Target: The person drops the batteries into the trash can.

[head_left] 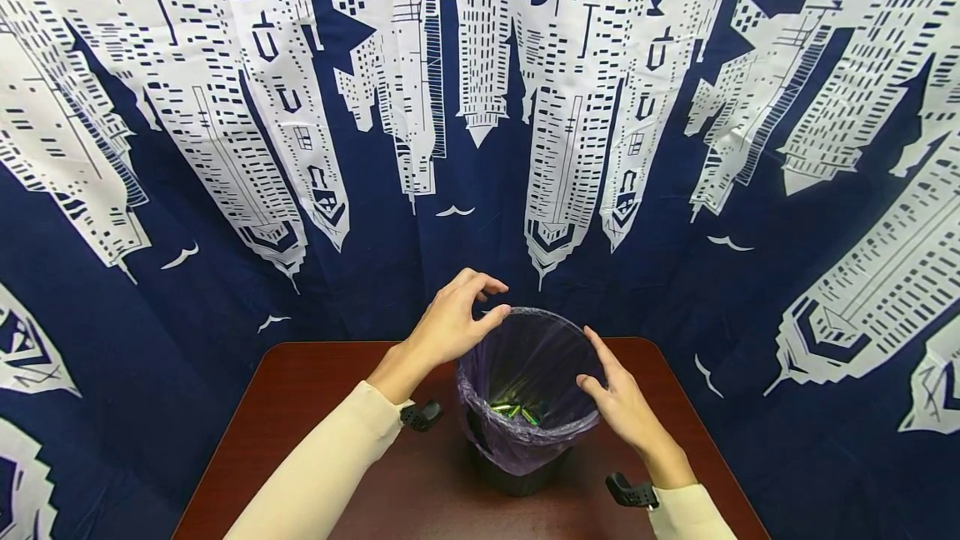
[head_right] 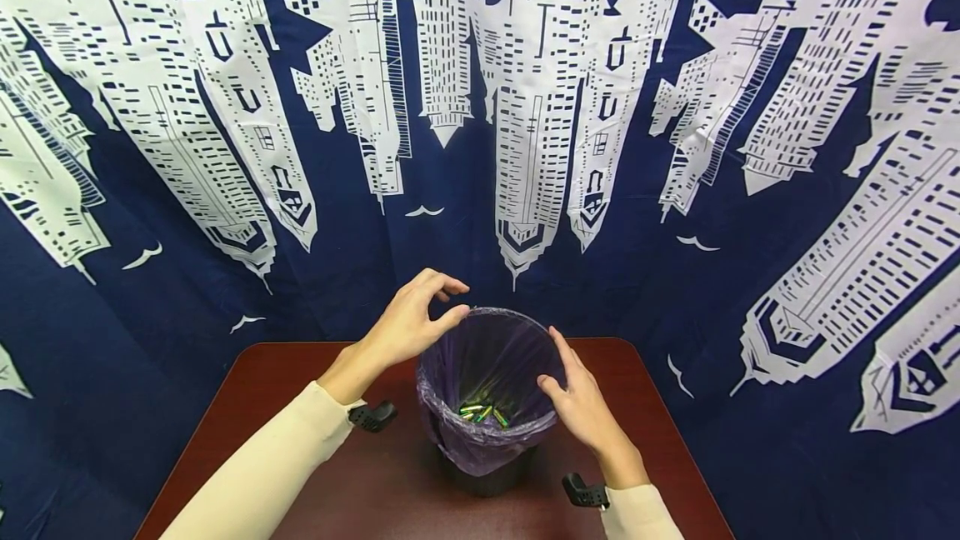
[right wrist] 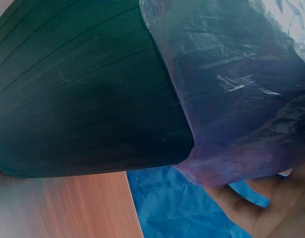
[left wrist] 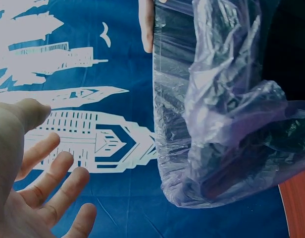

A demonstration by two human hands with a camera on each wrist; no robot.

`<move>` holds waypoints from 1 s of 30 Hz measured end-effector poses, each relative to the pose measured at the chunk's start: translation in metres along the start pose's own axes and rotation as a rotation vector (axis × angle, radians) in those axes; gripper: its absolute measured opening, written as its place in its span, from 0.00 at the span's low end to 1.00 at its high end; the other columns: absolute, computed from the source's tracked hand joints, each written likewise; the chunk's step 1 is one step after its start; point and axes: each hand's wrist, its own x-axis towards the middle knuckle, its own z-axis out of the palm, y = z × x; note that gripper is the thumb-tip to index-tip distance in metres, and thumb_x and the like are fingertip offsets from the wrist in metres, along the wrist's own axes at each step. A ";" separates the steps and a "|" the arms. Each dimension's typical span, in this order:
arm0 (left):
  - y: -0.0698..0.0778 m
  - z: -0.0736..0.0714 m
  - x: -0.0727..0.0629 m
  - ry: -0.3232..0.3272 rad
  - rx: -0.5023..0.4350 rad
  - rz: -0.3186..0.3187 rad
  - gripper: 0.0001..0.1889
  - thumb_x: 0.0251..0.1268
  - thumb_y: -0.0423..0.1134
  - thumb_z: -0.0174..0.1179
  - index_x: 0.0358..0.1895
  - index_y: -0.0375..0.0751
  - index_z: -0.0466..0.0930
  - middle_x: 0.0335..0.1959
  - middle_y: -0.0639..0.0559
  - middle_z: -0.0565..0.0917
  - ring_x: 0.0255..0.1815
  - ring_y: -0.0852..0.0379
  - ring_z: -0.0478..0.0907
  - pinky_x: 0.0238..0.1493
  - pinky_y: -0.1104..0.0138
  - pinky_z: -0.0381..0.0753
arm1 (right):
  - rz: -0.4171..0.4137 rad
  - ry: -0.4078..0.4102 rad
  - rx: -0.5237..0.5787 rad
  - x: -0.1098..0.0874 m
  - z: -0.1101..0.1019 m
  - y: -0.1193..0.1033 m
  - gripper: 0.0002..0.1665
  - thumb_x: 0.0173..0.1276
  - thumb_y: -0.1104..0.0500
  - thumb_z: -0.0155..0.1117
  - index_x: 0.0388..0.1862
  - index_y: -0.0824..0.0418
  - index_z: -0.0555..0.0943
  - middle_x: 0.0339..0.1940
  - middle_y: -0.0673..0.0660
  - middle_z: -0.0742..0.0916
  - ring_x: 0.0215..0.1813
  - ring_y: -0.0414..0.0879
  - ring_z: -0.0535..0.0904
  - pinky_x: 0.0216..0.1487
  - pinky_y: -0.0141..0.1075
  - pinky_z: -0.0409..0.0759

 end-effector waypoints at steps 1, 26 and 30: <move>-0.001 0.000 -0.001 -0.001 -0.001 -0.001 0.20 0.83 0.47 0.73 0.70 0.48 0.89 0.65 0.46 0.87 0.64 0.46 0.89 0.66 0.49 0.93 | 0.000 0.000 0.000 0.000 0.000 0.000 0.47 0.86 0.59 0.63 0.98 0.60 0.59 0.97 0.73 0.64 0.95 0.79 0.60 0.88 0.84 0.58; -0.052 -0.003 -0.053 0.068 -0.063 -0.049 0.15 0.83 0.40 0.75 0.66 0.47 0.91 0.62 0.46 0.88 0.61 0.45 0.89 0.63 0.46 0.93 | -0.003 0.010 0.004 0.000 0.001 0.001 0.47 0.84 0.61 0.64 0.97 0.62 0.60 0.96 0.73 0.65 0.94 0.79 0.61 0.88 0.84 0.59; -0.066 -0.002 -0.070 0.102 -0.068 -0.063 0.15 0.83 0.39 0.75 0.66 0.47 0.92 0.61 0.47 0.89 0.59 0.46 0.89 0.66 0.44 0.90 | -0.005 0.010 0.011 0.000 0.002 0.001 0.47 0.84 0.61 0.64 0.97 0.63 0.61 0.96 0.73 0.66 0.94 0.79 0.61 0.88 0.84 0.58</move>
